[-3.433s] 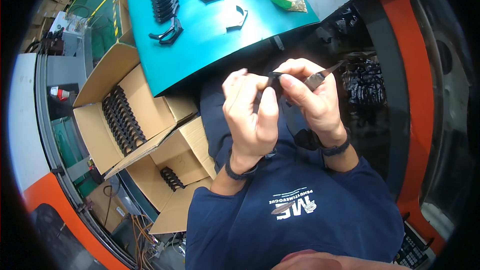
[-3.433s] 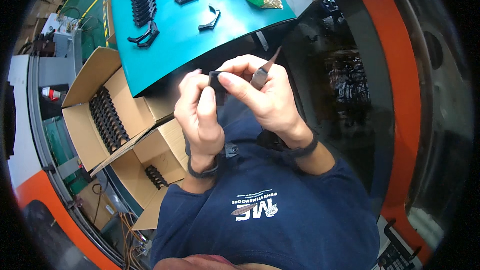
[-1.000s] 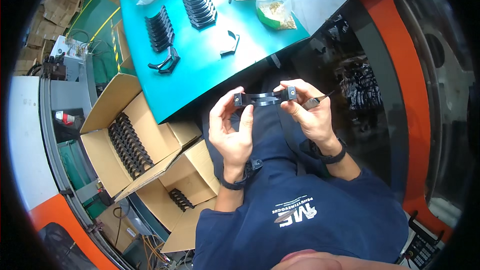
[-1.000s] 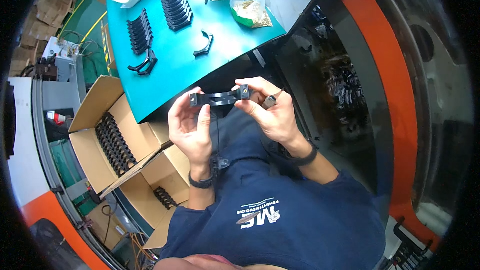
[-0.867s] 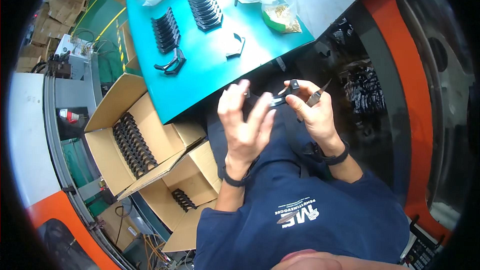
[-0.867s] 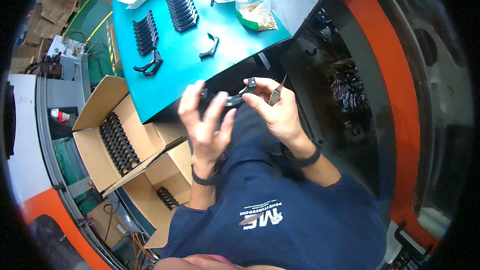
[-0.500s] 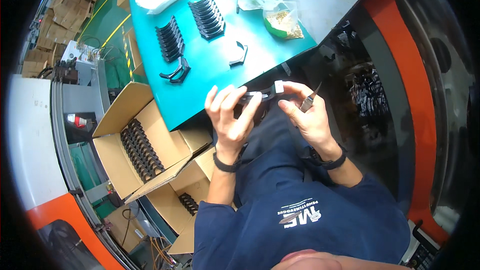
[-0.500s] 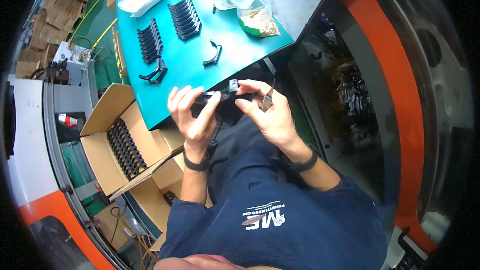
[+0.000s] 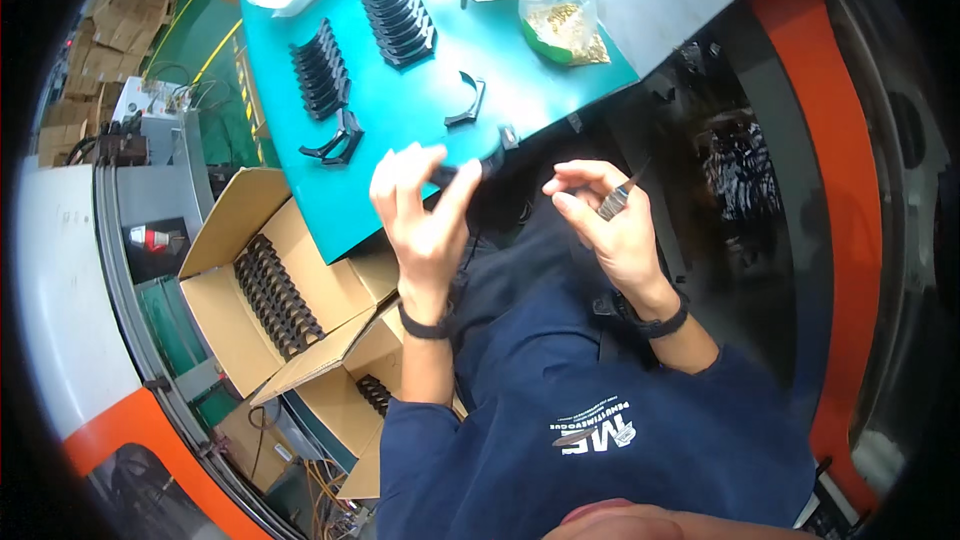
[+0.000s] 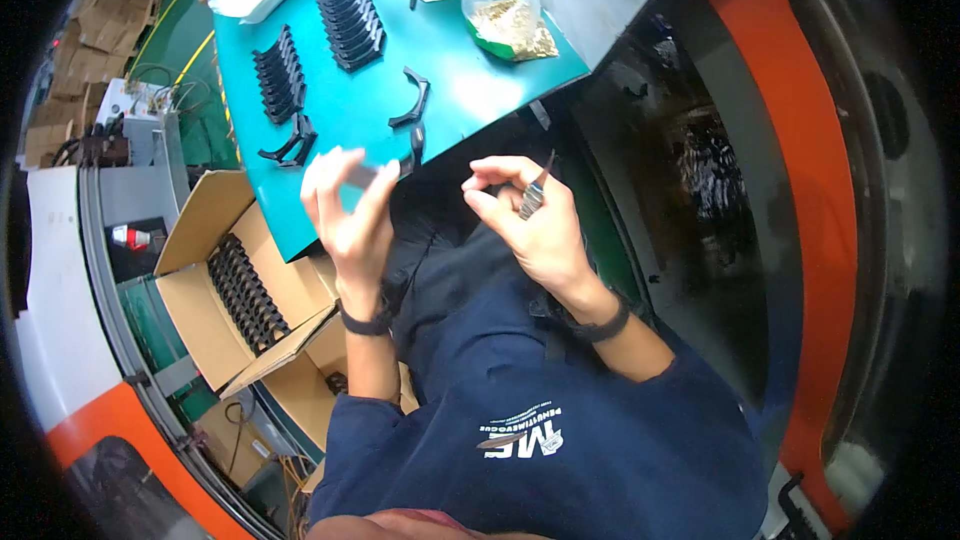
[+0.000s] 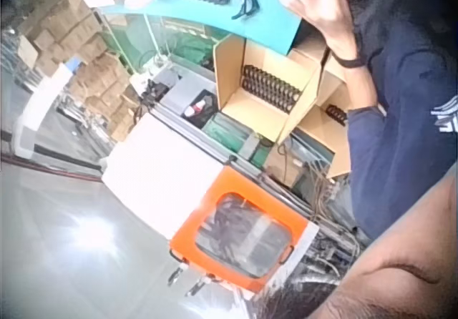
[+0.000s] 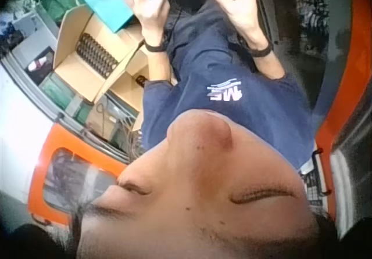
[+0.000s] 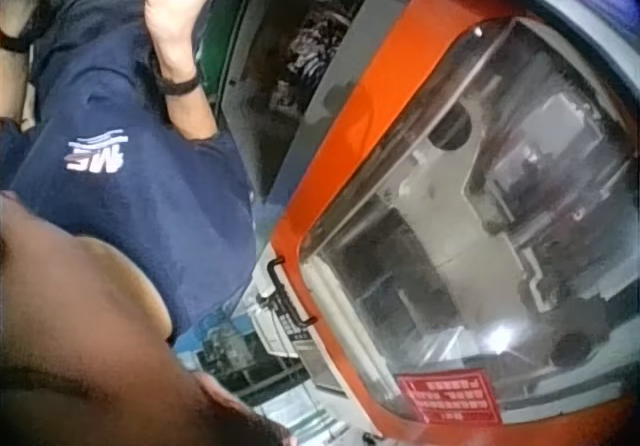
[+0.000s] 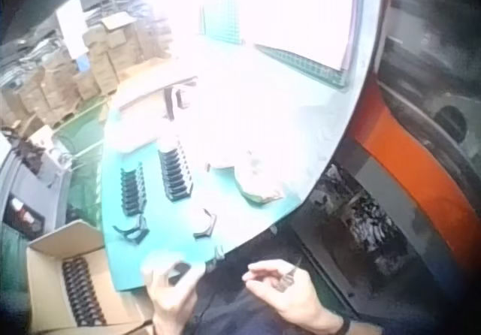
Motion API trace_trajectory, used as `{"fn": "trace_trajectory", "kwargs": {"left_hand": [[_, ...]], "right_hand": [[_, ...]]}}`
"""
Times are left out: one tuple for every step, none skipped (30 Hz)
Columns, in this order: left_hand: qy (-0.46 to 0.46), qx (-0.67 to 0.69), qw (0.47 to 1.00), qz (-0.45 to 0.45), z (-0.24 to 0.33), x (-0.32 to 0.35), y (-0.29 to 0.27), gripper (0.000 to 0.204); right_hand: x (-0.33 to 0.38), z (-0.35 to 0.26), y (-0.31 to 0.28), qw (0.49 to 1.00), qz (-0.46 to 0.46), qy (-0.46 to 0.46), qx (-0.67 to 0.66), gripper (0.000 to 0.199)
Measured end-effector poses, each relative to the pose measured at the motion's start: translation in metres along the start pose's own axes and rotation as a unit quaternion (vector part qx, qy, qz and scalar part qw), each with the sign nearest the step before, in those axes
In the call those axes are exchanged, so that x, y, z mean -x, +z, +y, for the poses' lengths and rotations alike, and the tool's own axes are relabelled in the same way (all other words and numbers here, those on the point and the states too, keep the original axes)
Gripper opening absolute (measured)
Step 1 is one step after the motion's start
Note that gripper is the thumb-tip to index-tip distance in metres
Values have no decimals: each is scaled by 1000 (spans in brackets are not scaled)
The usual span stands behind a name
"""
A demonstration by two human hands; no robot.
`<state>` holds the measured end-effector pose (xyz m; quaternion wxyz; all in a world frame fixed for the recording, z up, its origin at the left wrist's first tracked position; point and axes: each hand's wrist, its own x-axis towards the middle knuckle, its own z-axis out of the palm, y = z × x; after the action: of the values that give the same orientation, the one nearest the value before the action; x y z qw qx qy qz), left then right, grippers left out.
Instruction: Deburring and inspecting plastic parts produced by an injection molding machine.
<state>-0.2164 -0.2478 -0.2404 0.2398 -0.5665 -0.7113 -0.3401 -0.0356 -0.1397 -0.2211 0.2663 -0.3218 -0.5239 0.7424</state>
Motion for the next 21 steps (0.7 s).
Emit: {"fn": "trace_trajectory", "kwargs": {"left_hand": [[-20,4,999,-28,-15,-6,10,30],[-46,16,997,-53,-33,-11,21,28],[-81,6,994,-70,-47,-15,29,25],[-113,0,990,-83,-62,-17,41,22],[-117,4,989,-88,-80,-15,56,21],[-120,10,988,-94,-96,-11,72,20],[-115,16,988,-101,-108,-10,86,20],[-121,9,986,-113,-115,-11,97,20],[-111,-14,988,-103,-124,-9,103,19],[-99,-31,990,-93,-128,-13,110,19],[-92,-35,992,-82,-133,-16,114,20],[-87,-41,993,-71,-139,-18,116,21],[-81,-45,994,-60,-140,-23,117,22],[-90,-48,993,-59,-140,-26,119,22],[-99,-52,992,-59,-139,-29,121,22],[-109,-58,991,-59,-139,-32,120,22],[-114,-62,990,-60,-140,-34,121,24],[-115,-77,988,-64,-140,-35,121,26],[-116,-92,987,-68,-139,-37,120,28],[-117,-107,985,-71,-137,-39,118,30],[-110,-130,984,-56,-134,-38,115,30]], "right_hand": [[-1,3,-2,1000,5,0,1,28],[-3,6,-5,1000,9,3,8,28],[-5,7,-6,1000,5,9,13,27],[-6,8,-6,1000,5,10,19,26],[-7,8,-6,1000,8,1,21,24],[-8,9,-7,999,12,0,32,24],[-10,11,-10,999,19,0,44,23],[-11,11,-15,998,28,0,55,23],[-12,11,-19,997,34,-1,69,22],[-13,11,-24,997,43,-2,71,21],[-14,12,-28,996,51,-2,73,21],[-16,13,-32,995,58,-1,75,21],[-17,14,-36,994,65,0,86,20],[-17,16,-39,994,66,2,88,20],[-17,18,-41,994,65,3,89,20],[-17,19,-42,994,62,6,90,21],[-17,20,-41,995,58,6,85,21],[-17,22,-41,995,53,5,80,21],[-17,22,-40,996,49,6,74,21],[-16,23,-39,996,44,5,78,20],[-15,23,-39,996,39,4,82,19]]}}
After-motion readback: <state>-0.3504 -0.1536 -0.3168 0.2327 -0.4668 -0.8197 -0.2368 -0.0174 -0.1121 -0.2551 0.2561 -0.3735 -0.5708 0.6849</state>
